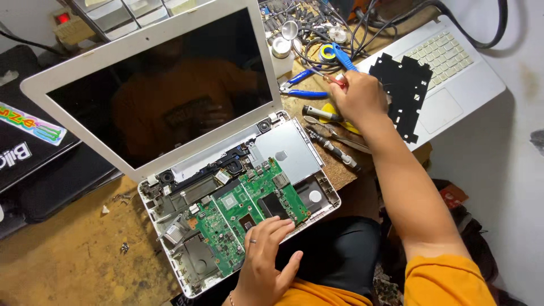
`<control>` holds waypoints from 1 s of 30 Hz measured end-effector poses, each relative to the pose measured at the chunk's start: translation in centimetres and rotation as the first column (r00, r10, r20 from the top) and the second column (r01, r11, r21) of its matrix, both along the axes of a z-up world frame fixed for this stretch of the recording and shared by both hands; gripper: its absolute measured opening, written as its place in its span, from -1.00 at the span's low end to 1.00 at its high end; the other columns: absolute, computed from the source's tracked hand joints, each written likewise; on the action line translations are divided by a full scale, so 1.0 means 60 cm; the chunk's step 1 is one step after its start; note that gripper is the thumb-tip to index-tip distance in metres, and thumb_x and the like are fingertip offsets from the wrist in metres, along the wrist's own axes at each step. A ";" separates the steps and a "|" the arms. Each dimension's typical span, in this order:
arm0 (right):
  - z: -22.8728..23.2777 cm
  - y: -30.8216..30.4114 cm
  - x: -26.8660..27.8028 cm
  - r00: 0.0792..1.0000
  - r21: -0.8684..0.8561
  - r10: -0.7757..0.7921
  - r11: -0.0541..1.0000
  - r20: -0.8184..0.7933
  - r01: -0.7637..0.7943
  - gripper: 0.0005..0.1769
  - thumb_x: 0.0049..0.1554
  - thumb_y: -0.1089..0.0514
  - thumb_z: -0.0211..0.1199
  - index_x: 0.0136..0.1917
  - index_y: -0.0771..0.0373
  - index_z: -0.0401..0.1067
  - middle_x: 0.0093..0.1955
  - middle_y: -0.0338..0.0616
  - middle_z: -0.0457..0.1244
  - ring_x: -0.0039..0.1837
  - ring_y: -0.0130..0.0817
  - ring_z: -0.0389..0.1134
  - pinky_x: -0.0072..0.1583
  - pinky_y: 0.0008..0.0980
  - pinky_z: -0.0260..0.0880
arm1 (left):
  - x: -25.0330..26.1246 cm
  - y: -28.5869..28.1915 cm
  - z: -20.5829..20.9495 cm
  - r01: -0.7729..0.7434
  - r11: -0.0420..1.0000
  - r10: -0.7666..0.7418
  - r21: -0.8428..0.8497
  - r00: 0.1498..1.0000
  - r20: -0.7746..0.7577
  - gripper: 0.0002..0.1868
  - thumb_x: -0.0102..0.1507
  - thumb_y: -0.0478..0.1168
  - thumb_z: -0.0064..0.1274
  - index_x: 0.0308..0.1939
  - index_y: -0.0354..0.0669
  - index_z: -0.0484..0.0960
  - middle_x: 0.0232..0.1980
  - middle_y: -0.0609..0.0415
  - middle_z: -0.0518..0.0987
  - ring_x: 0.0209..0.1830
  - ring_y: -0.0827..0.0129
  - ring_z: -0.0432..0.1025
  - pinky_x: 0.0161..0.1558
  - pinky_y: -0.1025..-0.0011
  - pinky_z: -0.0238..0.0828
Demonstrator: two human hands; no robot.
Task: The person removes screws from a laptop motherboard using a screwdriver, then lifts the motherboard out of the laptop chassis. They use tweezers to adjust a small component on the board before placing it back into the chassis and reconnecting a ribbon cable.
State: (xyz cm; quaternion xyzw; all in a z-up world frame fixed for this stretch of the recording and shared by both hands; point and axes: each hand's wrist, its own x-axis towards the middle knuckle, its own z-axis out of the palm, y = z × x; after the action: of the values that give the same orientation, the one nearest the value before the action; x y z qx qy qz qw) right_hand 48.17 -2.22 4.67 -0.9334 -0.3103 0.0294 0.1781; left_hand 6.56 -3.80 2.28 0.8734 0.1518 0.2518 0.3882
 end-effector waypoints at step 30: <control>-0.094 -0.178 -0.434 0.761 0.902 0.574 0.431 -0.303 0.034 -0.79 0.23 0.43 0.36 0.04 0.64 0.40 -0.20 0.29 0.40 -0.27 -0.19 0.48 -0.12 -0.22 0.56 | -0.108 0.043 -0.054 -0.170 0.882 0.251 0.439 0.959 -0.134 -0.53 0.28 -0.02 0.33 0.24 0.02 0.65 0.41 -0.09 0.51 0.49 -0.03 0.35 0.43 -0.12 0.14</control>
State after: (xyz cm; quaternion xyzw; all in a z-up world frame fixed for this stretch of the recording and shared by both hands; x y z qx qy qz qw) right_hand 22.16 -12.92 -0.98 -0.5860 -0.3660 0.1777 0.7008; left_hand 0.09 -1.23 -0.99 0.9345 0.2236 0.2365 0.1440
